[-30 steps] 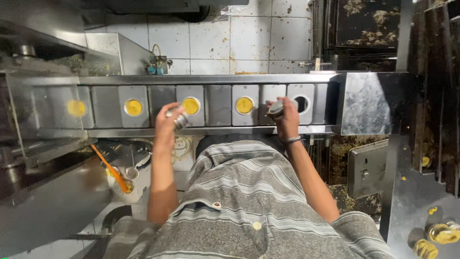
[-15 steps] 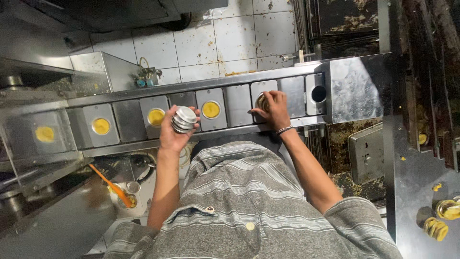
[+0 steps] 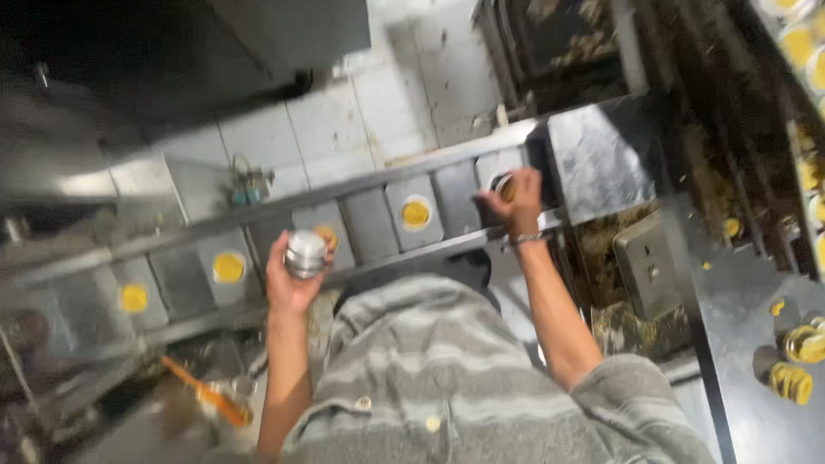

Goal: The person transfers tart tins from a large metal tray onto the moving conveyor belt by hand, placing them into individual circular slots.

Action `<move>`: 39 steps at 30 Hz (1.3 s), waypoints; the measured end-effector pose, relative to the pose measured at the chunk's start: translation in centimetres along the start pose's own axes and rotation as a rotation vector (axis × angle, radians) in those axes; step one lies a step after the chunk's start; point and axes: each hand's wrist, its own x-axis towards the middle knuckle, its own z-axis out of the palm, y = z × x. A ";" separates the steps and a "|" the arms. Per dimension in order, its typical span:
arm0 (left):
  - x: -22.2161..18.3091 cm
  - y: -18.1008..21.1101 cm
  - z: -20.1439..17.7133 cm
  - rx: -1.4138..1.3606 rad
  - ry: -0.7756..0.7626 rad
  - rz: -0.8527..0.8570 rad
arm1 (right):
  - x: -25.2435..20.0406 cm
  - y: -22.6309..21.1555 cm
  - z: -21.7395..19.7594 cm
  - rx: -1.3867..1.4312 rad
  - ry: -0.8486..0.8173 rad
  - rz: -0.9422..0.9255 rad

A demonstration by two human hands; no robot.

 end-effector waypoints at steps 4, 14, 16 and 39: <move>1.5 0.2 -0.2 0.064 -0.035 0.007 | 0.2 -1.1 1.3 -0.033 -0.073 -0.093; 1.2 -1.8 1.6 0.106 -0.127 -0.007 | 0.1 -4.5 3.9 0.116 -0.182 -0.159; 0.9 -1.8 2.1 0.086 -0.111 0.007 | -0.4 -5.9 3.6 0.234 -0.184 0.077; 3.3 -5.8 4.2 0.301 -0.214 -0.149 | -2.4 -5.8 -0.7 0.469 -0.117 0.570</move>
